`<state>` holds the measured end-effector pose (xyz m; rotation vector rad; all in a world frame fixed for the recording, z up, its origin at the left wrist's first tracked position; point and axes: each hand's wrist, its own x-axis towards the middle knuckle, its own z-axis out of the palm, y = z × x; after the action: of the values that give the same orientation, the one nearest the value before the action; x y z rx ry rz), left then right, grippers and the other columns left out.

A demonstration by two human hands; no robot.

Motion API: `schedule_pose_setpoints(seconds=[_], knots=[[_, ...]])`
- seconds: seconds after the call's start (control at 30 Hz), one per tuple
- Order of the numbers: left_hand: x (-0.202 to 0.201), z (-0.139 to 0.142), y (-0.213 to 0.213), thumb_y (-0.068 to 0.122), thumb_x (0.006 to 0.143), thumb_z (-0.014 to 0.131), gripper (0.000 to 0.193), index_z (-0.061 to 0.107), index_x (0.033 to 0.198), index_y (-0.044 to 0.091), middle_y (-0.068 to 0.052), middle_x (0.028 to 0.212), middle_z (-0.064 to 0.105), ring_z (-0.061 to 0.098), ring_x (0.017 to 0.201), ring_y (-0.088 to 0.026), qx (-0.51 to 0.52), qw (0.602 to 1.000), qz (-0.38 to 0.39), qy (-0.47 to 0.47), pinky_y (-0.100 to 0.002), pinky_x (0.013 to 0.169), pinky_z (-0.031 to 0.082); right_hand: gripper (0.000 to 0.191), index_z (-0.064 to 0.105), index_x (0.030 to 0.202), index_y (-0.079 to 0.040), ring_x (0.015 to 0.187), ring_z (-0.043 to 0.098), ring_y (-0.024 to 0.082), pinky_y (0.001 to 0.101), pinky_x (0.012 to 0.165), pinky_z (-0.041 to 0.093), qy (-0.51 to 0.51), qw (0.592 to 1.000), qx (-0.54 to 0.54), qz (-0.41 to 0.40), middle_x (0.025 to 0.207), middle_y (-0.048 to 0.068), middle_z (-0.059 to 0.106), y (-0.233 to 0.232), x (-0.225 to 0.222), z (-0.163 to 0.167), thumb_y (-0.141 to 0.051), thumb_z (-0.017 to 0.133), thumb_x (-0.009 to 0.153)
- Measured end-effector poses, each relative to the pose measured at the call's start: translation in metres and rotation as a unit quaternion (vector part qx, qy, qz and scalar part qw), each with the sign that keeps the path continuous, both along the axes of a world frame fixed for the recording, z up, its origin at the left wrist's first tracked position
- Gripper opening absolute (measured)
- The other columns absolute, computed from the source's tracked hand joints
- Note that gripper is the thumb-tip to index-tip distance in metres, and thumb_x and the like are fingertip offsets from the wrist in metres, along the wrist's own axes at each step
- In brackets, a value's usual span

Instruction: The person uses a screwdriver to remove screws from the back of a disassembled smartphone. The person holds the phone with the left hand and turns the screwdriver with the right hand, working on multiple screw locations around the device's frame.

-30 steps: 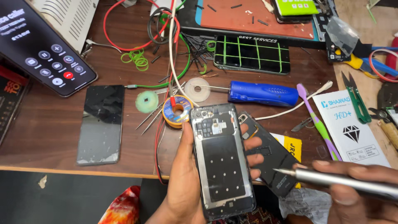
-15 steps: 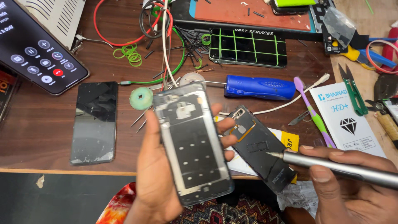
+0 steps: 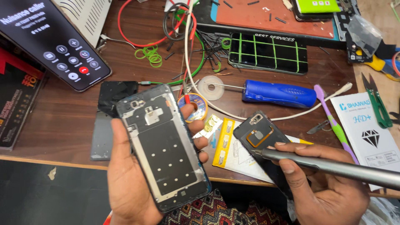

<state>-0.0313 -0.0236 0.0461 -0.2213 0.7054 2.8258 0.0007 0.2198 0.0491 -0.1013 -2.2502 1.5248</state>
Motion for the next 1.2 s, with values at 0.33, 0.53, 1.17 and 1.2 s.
schedule_pose_setpoints(seconds=[0.33, 0.53, 1.17, 1.2], knots=[[0.004, -0.001, -0.025, 0.076, 0.104, 0.025, 0.105, 0.043, 0.153, -0.015, -0.025, 0.119, 0.064, 0.066, 0.107, -0.038, 0.034, 0.999, 0.018, 0.027, -0.052, 0.094, 0.056, 0.022, 0.052, 0.112, 0.002, 0.102, 0.075, 0.032, 0.0414, 0.091, 0.067, -0.001, 0.998, -0.043, -0.047, 0.105, 0.026, 0.071, 0.026, 0.001, 0.003, -0.002, 0.066, 0.095], [0.0, -0.004, -0.003, 0.073, 0.103, 0.025, 0.096, 0.046, 0.153, -0.005, -0.025, 0.129, 0.066, 0.068, 0.106, -0.039, 0.012, 1.0, -0.013, 0.025, -0.055, 0.091, 0.06, 0.021, 0.049, 0.117, 0.001, 0.101, 0.075, 0.027, 0.0375, 0.095, 0.066, 0.049, 0.995, -0.068, -0.059, 0.11, 0.023, 0.071, 0.054, 0.007, 0.006, -0.006, 0.067, 0.108], [0.011, -0.031, 0.065, 0.075, 0.095, 0.017, 0.103, 0.049, 0.145, -0.01, -0.028, 0.119, 0.07, 0.072, 0.101, -0.035, 0.069, 0.986, -0.143, -0.048, -0.045, 0.086, 0.063, 0.028, 0.055, 0.119, 0.003, 0.107, 0.075, 0.022, 0.0318, 0.093, 0.064, -0.013, 0.995, -0.054, 0.084, 0.114, 0.018, 0.075, 0.025, -0.033, -0.005, 0.004, 0.067, 0.094], [0.011, -0.033, 0.066, 0.075, 0.096, 0.018, 0.104, 0.049, 0.146, -0.01, -0.028, 0.119, 0.069, 0.072, 0.102, -0.035, 0.072, 0.986, -0.145, -0.045, -0.045, 0.087, 0.062, 0.028, 0.055, 0.12, 0.003, 0.106, 0.075, 0.022, 0.0315, 0.092, 0.063, -0.017, 0.995, -0.058, 0.076, 0.114, 0.019, 0.075, 0.025, -0.032, -0.005, 0.004, 0.067, 0.094]])
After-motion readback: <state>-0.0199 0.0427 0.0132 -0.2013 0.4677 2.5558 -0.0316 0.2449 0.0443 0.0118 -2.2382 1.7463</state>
